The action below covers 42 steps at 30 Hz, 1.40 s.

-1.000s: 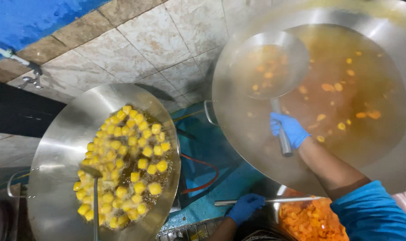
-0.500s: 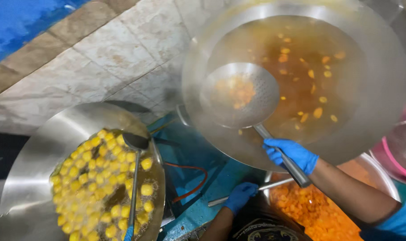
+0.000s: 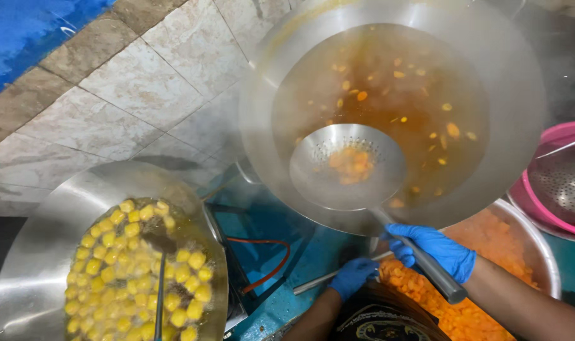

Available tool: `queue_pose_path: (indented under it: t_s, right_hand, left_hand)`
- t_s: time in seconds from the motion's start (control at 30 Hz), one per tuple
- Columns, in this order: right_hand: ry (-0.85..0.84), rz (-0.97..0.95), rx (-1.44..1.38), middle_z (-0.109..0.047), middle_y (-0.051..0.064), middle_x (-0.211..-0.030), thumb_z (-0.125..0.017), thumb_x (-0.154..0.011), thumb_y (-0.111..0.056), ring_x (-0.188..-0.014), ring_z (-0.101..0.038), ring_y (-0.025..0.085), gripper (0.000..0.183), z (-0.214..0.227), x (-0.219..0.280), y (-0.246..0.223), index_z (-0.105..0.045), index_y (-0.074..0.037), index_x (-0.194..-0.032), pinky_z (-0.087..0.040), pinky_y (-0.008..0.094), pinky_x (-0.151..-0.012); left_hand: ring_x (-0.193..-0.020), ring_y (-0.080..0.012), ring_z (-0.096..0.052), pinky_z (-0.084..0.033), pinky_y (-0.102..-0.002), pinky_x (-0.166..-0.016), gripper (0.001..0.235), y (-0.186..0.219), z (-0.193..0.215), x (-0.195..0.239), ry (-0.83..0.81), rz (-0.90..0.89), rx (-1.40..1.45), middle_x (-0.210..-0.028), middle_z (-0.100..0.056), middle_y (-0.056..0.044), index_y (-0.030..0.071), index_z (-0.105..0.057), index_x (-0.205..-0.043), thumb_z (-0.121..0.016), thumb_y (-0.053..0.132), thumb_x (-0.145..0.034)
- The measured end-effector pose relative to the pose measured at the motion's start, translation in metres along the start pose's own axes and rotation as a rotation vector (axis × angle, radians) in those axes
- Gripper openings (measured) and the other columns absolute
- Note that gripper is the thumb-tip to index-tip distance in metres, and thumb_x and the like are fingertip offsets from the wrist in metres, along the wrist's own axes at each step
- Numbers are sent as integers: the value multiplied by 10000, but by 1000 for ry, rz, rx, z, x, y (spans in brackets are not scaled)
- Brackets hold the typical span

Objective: The person uses a large perforated ladle to scoop orange-colored food from a steaming pot and transfers it into a metal bowl. The person also stirs yellow round items frying in a separate wok. The person wears blue gloves and a black apron.

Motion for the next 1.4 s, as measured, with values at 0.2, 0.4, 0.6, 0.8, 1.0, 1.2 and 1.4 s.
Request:
queue_pose_path:
  t_s: [0.2, 0.4, 0.6, 0.8, 1.0, 1.2, 1.4]
  right_hand:
    - [-100, -47, -19, -513, 13, -650, -620, -957, -273, -498, -500, 99, 305, -24, -48, -24, -593, 10, -1066, -417, 226, -414]
    - [-275, -69, -172, -537, -9, -684, -572, -982, -275, -562, -527, 86, 274, -45, -112, -54, -593, -12, -1055, -477, 214, -496]
    - [-386, 117, -142, -540, -26, -682, -605, -1014, -280, -543, -529, 82, 219, -55, -187, -104, -553, -116, -879, -465, 218, -467]
    - [-262, 256, -106, -531, 2, -683, -636, -1006, -356, -557, -524, 109, 312, -58, -242, -138, -572, -74, -889, -472, 228, -502]
    - [-137, 468, 134, -547, 4, -689, -704, -950, -275, -568, -533, 128, 240, -44, -276, -164, -554, -109, -862, -470, 282, -511]
    - [-188, 437, 107, -541, 19, -695, -717, -917, -161, -562, -526, 134, 191, -44, -291, -180, -545, -87, -877, -465, 287, -497]
    - [-200, 449, 117, -530, 25, -697, -691, -896, -97, -545, -507, 127, 177, -58, -267, -183, -516, -80, -918, -428, 281, -471]
  left_hand:
    - [-910, -116, -671, -524, -257, -815, 324, 5, 3, 5, -13, -54, 50, -1034, -735, -48, 32, -709, -1234, -641, 260, -1014]
    - [-898, -108, -679, -535, -241, -812, 289, 6, 15, 15, 37, -97, 21, -1019, -739, -33, 48, -716, -1191, -645, 271, -1021]
    - [-857, -95, -638, -504, -255, -751, 282, 6, 23, 21, 54, -42, 0, -981, -715, -9, 80, -716, -1128, -633, 336, -1043]
    - [-876, -75, -648, -493, -233, -768, 275, 16, 35, 27, 51, -36, 50, -999, -725, 23, 115, -706, -1140, -625, 355, -1032]
    - [-871, -67, -650, -493, -219, -770, 243, 20, 44, 40, 84, 30, 93, -998, -732, 24, 147, -702, -1157, -653, 353, -1038]
    - [-877, -65, -659, -520, -227, -768, 306, 27, 49, 43, 29, 81, 93, -1005, -727, 11, 128, -701, -1204, -695, 379, -1028]
    - [-852, -82, -680, -544, -253, -780, 287, 28, 63, 40, 26, 48, 197, -991, -735, -11, 115, -718, -1197, -725, 330, -1006]
Point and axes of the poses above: each hand's wrist, its own x-axis away from the middle knuckle, its own z-axis out of the back of the hand, y = z × x, the point moved 4 cm from there along -x, towards the middle knuckle
